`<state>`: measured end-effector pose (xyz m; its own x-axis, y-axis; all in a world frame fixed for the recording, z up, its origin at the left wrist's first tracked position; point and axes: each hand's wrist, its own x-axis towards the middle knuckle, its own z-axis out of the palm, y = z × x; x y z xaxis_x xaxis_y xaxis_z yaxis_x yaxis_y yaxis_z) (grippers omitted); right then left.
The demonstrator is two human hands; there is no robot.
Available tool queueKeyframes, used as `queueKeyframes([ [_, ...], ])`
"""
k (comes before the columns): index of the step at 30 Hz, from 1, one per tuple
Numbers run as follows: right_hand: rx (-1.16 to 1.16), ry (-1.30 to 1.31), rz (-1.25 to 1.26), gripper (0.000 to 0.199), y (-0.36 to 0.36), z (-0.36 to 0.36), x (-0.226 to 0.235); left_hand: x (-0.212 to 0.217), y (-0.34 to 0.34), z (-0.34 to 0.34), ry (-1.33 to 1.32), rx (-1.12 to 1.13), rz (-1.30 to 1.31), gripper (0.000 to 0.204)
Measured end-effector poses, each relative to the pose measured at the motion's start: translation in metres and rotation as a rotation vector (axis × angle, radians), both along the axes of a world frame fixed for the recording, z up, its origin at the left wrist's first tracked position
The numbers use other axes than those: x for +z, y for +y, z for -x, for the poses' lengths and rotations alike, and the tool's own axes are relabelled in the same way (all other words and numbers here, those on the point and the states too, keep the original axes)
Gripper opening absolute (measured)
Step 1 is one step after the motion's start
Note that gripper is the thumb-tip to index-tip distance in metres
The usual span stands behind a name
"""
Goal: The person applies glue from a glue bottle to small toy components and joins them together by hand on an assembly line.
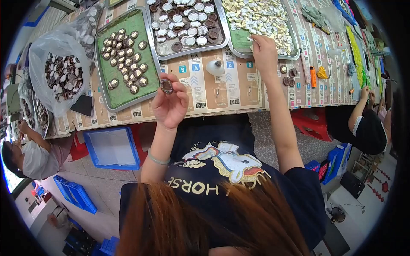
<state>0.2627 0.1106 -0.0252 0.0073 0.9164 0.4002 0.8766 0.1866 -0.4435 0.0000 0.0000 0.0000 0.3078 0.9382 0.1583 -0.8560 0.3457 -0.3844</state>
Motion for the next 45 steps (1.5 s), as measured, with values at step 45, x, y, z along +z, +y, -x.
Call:
queueKeyframes([
  [45,0.559,0.433,0.155,0.018,-0.099,0.092,0.074,0.014,-0.016,-0.023,0.705,-0.194,0.222,0.029],
])
